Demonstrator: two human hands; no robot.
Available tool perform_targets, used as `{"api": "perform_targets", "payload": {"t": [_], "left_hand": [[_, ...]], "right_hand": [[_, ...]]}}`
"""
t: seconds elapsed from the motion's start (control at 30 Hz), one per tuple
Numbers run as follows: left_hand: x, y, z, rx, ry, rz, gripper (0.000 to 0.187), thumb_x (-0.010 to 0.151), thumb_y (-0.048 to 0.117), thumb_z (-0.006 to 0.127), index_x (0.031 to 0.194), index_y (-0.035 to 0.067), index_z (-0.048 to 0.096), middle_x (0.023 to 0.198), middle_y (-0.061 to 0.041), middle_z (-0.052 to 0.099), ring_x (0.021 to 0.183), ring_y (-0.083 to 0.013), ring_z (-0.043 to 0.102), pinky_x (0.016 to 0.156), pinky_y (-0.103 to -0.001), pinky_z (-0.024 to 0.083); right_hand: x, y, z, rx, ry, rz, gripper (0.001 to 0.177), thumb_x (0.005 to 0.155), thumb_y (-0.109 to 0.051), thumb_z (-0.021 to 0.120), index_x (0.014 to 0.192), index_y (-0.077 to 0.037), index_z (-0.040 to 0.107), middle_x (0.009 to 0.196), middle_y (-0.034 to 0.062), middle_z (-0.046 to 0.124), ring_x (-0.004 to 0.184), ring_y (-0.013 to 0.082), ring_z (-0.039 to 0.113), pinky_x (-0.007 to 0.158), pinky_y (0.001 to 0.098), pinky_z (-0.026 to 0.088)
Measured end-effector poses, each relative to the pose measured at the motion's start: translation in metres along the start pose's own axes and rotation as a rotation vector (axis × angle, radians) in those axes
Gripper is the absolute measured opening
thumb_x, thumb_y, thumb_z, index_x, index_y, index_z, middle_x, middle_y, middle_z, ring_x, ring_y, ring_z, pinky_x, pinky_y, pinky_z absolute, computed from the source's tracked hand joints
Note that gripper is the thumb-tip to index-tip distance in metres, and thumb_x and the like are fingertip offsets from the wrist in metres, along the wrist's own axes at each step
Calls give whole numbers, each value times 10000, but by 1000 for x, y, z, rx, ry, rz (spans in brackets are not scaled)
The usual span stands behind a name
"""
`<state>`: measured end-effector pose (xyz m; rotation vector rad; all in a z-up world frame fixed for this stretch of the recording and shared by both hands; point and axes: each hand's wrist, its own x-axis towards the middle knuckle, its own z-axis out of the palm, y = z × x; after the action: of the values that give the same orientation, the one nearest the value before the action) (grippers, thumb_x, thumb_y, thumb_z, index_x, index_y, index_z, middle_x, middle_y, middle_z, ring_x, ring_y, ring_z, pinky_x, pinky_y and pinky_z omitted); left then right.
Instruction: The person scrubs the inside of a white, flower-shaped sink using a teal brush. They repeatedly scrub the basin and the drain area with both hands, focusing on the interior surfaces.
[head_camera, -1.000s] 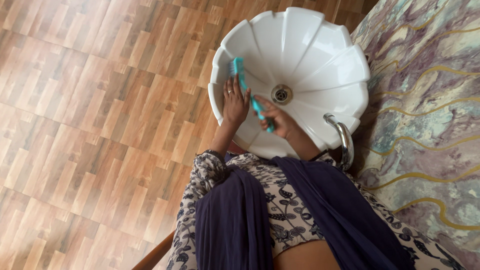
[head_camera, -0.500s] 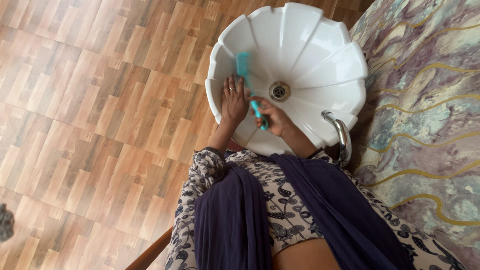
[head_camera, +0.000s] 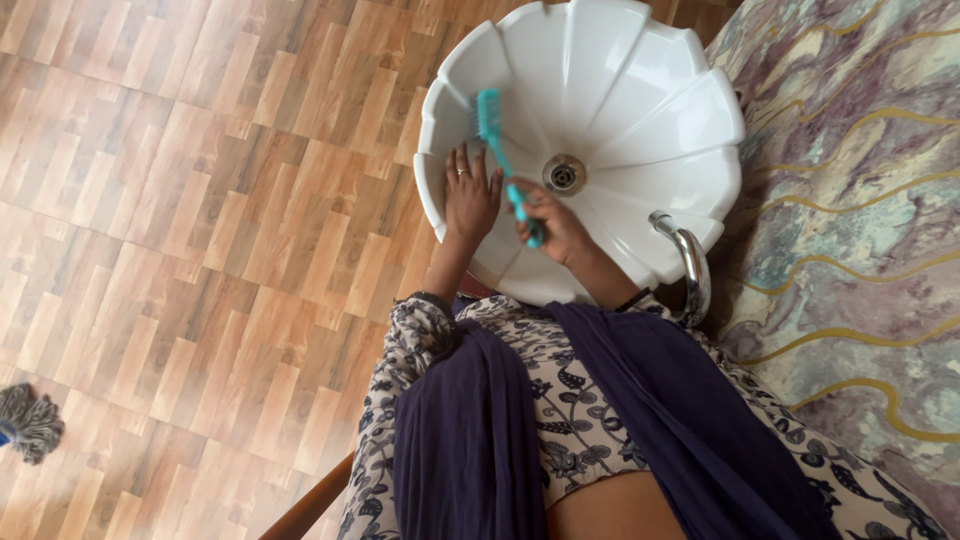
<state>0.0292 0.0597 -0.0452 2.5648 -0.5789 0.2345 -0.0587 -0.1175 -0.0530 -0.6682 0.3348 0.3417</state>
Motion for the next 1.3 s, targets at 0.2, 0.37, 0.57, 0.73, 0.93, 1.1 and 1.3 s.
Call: {"api": "perform_targets", "payload": {"t": [0.2,0.37,0.57,0.73,0.93,1.1,1.3], "left_hand": [[1,10,-13,18,-20,-2,589,1057,430,503,1500,47,436,1575,-288,359,1463,-493,323,1135,-576,382],[3,14,-24,-78,16,-44,624,1077,443,470,1553,51,377,1593,-273,332,1486,-485,294,1149,-579,365],[4,14,-29,-162,36,-94,592,1111,439,421,1574,77,351,1614,-271,314,1506,-492,278,1183,-576,358],[4,17,-33,-145,-14,-110,595,1090,438,423,1564,84,358,1613,-277,306,1494,-500,271,1147,-578,360],[3,17,-33,-151,1,-98,590,1100,449,413,1564,88,370,1609,-278,311,1497,-493,272,1169,-585,350],[3,18,-31,-129,-12,-95,590,1104,462,394,1562,91,373,1609,-268,317,1505,-478,273,1169,-586,351],[3,18,-32,-139,-19,-90,599,1104,467,388,1572,93,364,1618,-267,311,1508,-477,269,1167,-590,342]], "right_hand": [[-12,-30,19,79,469,-505,658,930,12,460,1485,-285,268,1180,117,589,835,192,658,673,326,602],[-18,-24,38,-86,30,4,587,967,-53,510,1514,-242,411,1097,162,668,731,172,623,603,271,546],[-3,-26,4,29,382,-431,385,1063,-100,506,1440,-150,447,1151,118,627,815,156,657,656,294,558],[-4,-21,17,53,406,-272,346,1065,-206,443,1397,-150,364,1137,132,679,791,182,675,648,353,606],[-4,-13,19,-268,221,-185,530,1085,-114,462,1581,-244,326,1085,113,685,690,125,571,538,255,449],[-12,-32,19,-46,518,-446,648,1073,-58,375,1605,-356,156,1133,67,616,741,104,634,613,268,576],[-7,-14,19,-382,134,-39,650,1060,-41,418,1643,-304,306,1201,192,610,742,143,586,582,262,488]]}}
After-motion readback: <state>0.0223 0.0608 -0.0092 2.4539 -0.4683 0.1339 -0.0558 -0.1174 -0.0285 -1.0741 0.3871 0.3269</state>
